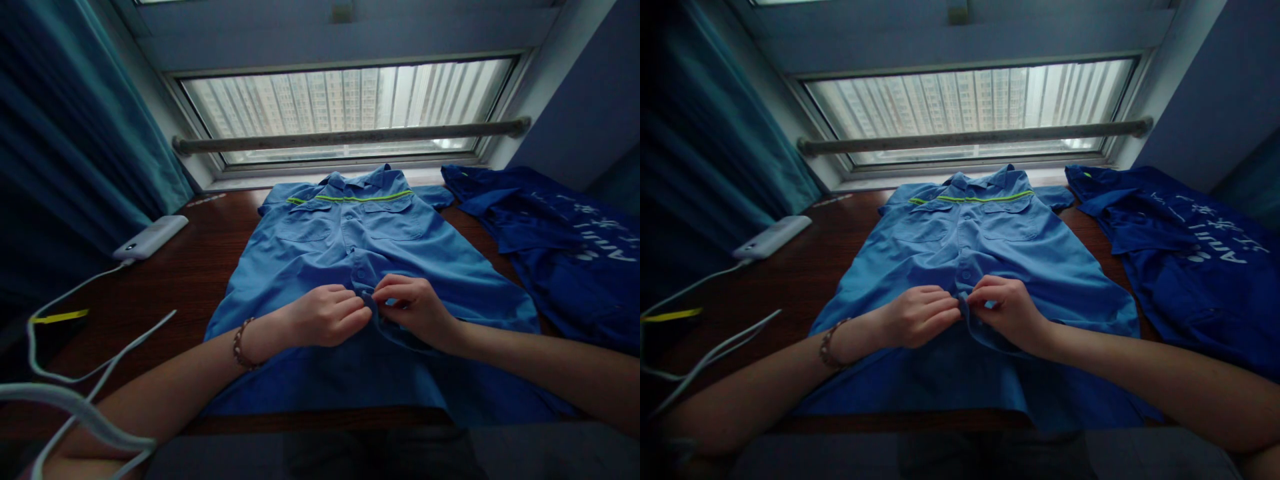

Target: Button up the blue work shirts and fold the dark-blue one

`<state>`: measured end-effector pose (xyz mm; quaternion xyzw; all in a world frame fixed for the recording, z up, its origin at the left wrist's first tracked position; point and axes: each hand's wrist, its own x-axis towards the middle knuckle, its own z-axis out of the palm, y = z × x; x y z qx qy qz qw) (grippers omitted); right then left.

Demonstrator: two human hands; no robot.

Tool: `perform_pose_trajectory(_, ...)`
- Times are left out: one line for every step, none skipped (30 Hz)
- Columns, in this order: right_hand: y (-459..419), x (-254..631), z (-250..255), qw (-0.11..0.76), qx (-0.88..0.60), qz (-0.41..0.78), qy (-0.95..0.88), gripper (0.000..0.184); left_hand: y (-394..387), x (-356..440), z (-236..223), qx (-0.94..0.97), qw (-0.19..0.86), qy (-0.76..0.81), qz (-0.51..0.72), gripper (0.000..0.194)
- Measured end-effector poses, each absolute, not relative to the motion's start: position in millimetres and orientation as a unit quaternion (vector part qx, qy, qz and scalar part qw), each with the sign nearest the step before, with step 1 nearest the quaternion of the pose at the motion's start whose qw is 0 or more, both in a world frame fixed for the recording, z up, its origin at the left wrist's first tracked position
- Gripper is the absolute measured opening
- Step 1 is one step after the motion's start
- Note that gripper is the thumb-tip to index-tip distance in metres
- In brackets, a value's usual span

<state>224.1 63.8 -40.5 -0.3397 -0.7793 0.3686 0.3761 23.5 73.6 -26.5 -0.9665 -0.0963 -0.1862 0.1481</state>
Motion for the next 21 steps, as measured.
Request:
perform_pose_trajectory(63.8,223.7,-41.2,0.371,-0.343,0.365,-0.782,0.009,73.0,23.1,-27.5,-0.966,0.162,-0.085,-0.185,0.015)
perform_pose_trajectory(63.7,223.2,-41.6,0.365,-0.348,0.362,-0.784,0.008,72.3,22.6,-28.8,-0.964,0.176,-0.074,-0.185,0.014)
perform_pose_trajectory(63.5,222.6,-41.9,0.359,-0.353,0.361,-0.785,0.007,71.9,22.1,-30.3,-0.962,0.190,-0.063,-0.186,0.012)
perform_pose_trajectory(63.2,222.1,-42.0,0.353,-0.356,0.360,-0.787,0.006,71.5,21.6,-31.9,-0.959,0.203,-0.053,-0.190,0.010)
perform_pose_trajectory(62.9,221.8,-42.1,0.349,-0.356,0.359,-0.788,0.006,71.4,21.1,-33.2,-0.956,0.215,-0.046,-0.194,0.010)
perform_pose_trajectory(62.7,221.5,-42.2,0.346,-0.354,0.360,-0.791,0.006,71.3,20.9,-34.2,-0.953,0.227,-0.042,-0.198,0.012)
perform_pose_trajectory(62.4,221.4,-42.3,0.344,-0.349,0.360,-0.794,0.006,71.3,20.9,-34.7,-0.948,0.239,-0.039,-0.205,0.014)
perform_pose_trajectory(62.2,221.4,-42.5,0.344,-0.343,0.358,-0.797,0.006,71.3,21.3,-34.9,-0.944,0.251,-0.041,-0.212,0.017)
perform_pose_trajectory(62.1,221.4,-42.7,0.344,-0.337,0.354,-0.801,0.007,71.4,21.9,-34.6,-0.938,0.262,-0.048,-0.220,0.018)
perform_pose_trajectory(62.1,221.5,-42.9,0.344,-0.332,0.349,-0.806,0.007,71.4,22.8,-34.2,-0.933,0.272,-0.057,-0.230,0.019)
perform_pose_trajectory(62.2,221.5,-43.1,0.344,-0.329,0.344,-0.809,0.008,71.3,23.9,-33.6,-0.927,0.279,-0.065,-0.242,0.019)
perform_pose_trajectory(62.4,221.5,-43.1,0.345,-0.327,0.338,-0.812,0.008,71.3,24.9,-33.1,-0.923,0.282,-0.075,-0.252,0.019)
perform_pose_trajectory(62.6,221.5,-43.1,0.347,-0.326,0.332,-0.814,0.009,71.2,25.9,-32.8,-0.920,0.280,-0.084,-0.261,0.018)
perform_pose_trajectory(62.8,221.4,-42.9,0.349,-0.327,0.328,-0.815,0.009,71.2,26.7,-32.5,-0.920,0.273,-0.093,-0.267,0.018)
perform_pose_trajectory(63.1,221.3,-42.7,0.351,-0.328,0.326,-0.814,0.009,71.3,27.2,-32.4,-0.920,0.263,-0.100,-0.272,0.017)
perform_pose_trajectory(63.3,221.2,-42.5,0.354,-0.329,0.329,-0.811,0.009,71.5,27.5,-32.5,-0.922,0.251,-0.109,-0.273,0.015)
perform_pose_trajectory(63.5,221.1,-42.3,0.355,-0.329,0.338,-0.807,0.010,71.8,27.4,-32.5,-0.926,0.241,-0.115,-0.266,0.012)
perform_pose_trajectory(63.7,221.0,-42.3,0.355,-0.328,0.352,-0.802,0.010,72.3,27.1,-32.6,-0.932,0.232,-0.117,-0.253,0.010)
perform_pose_trajectory(63.9,221.0,-42.3,0.355,-0.327,0.369,-0.794,0.010,72.8,26.5,-32.6,-0.937,0.228,-0.117,-0.236,0.009)
perform_pose_trajectory(64.1,221.0,-42.5,0.355,-0.326,0.387,-0.786,0.010,73.3,25.8,-32.6,-0.942,0.228,-0.117,-0.217,0.010)
perform_pose_trajectory(64.3,221.1,-42.7,0.355,-0.328,0.404,-0.777,0.009,73.8,25.0,-32.6,-0.945,0.230,-0.118,-0.200,0.011)
